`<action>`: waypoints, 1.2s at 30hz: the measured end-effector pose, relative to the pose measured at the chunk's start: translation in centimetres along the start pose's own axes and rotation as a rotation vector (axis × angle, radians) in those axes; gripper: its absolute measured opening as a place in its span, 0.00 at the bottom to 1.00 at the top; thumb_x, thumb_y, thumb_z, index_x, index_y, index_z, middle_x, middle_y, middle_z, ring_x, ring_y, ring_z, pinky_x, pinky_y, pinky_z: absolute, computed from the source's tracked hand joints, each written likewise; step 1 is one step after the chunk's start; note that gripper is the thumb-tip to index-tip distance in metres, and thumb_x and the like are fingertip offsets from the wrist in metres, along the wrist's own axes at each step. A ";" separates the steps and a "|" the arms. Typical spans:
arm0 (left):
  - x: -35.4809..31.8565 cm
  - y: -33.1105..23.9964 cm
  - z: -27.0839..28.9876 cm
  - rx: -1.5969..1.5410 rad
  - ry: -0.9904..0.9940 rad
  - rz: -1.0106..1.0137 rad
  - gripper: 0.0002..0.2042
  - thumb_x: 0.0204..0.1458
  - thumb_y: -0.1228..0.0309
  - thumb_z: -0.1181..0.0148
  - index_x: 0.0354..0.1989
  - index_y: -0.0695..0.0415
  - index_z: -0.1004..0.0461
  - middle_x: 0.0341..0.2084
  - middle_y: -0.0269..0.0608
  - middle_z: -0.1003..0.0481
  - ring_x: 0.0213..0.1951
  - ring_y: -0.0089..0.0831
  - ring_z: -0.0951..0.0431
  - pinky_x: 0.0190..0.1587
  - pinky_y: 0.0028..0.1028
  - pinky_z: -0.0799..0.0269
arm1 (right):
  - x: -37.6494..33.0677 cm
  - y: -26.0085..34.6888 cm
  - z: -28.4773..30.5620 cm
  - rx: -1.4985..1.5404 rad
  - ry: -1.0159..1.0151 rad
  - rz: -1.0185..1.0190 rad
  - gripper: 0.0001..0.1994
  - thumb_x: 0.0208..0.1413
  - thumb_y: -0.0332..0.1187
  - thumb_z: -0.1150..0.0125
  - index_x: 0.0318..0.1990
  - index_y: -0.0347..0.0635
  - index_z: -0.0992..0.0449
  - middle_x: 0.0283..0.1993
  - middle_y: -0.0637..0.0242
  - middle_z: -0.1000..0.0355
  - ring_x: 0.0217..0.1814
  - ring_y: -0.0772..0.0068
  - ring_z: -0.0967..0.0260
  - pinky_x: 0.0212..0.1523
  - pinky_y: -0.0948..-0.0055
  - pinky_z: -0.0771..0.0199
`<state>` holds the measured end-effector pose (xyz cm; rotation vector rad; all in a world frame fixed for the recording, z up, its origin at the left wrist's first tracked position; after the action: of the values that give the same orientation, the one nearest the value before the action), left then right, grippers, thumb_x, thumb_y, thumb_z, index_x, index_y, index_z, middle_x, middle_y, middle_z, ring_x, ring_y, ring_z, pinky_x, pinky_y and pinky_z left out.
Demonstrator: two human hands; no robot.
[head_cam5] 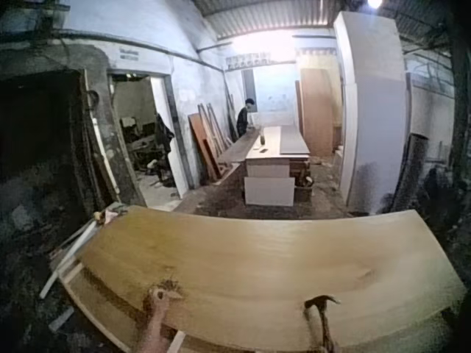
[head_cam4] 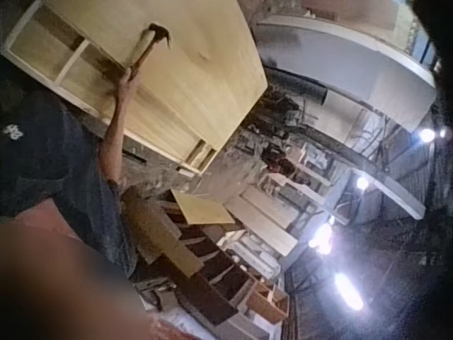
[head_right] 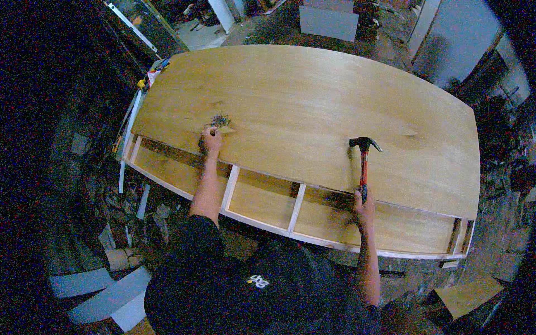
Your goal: The person marks a wooden surface with a pencil using a straightedge, then hammers nails into the marked positions to secure a wooden frame. The person continues hammering nails along the frame's edge to attach it to the larger wooden panel.
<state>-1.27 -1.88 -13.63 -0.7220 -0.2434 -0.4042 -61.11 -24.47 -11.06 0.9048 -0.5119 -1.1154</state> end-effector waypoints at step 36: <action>8.9 -3.6 -1.2 0.458 0.358 -0.192 0.17 0.60 0.61 0.45 0.50 0.60 0.26 0.43 0.53 0.22 0.41 0.51 0.20 0.44 0.45 0.25 | 0.3 2.1 0.3 -0.019 0.129 -0.202 0.22 0.64 0.49 0.44 0.57 0.43 0.30 0.49 0.42 0.25 0.52 0.38 0.27 0.53 0.50 0.28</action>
<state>5.25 -7.53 -9.24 -0.1688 -0.0600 -0.6266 -60.11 -24.56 -9.20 1.0210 -0.3076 -1.2322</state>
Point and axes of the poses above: each hand's wrist, its own x-axis towards the middle knuckle, its own z-axis out of the back of the hand, y = z × x, the point moved 2 cm from there along x, towards the middle knuckle
